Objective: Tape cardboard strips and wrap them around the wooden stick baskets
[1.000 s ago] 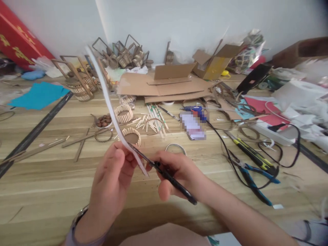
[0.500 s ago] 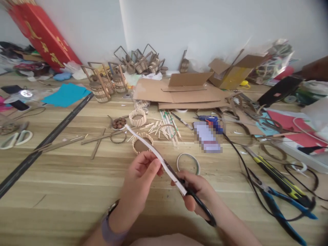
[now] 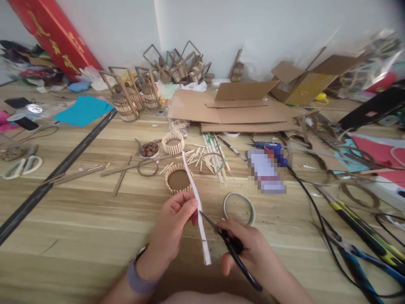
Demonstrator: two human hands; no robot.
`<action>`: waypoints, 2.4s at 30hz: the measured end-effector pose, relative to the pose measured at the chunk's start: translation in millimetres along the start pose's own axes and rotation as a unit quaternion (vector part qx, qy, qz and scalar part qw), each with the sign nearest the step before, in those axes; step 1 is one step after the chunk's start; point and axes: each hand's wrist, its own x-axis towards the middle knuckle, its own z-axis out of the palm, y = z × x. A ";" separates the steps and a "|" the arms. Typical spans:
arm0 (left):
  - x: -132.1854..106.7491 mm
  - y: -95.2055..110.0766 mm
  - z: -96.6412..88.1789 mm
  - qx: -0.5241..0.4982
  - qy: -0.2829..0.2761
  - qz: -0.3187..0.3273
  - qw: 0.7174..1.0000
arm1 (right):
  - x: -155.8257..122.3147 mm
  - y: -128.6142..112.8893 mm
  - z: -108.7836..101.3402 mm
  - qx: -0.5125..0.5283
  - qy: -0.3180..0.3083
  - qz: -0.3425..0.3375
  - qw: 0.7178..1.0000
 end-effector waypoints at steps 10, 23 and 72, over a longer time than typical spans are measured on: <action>1.0 0.5 4.0 -0.021 0.021 0.001 1.000 | -1.4 7.0 0.0 -0.050 0.038 -0.002 0.998; -1.3 -4.5 6.4 0.009 0.002 0.008 1.000 | -4.2 5.5 -0.9 -0.039 0.007 0.044 0.998; -9.8 -10.3 15.7 0.082 0.006 0.028 0.996 | -7.3 8.1 13.5 -0.038 0.042 0.007 0.998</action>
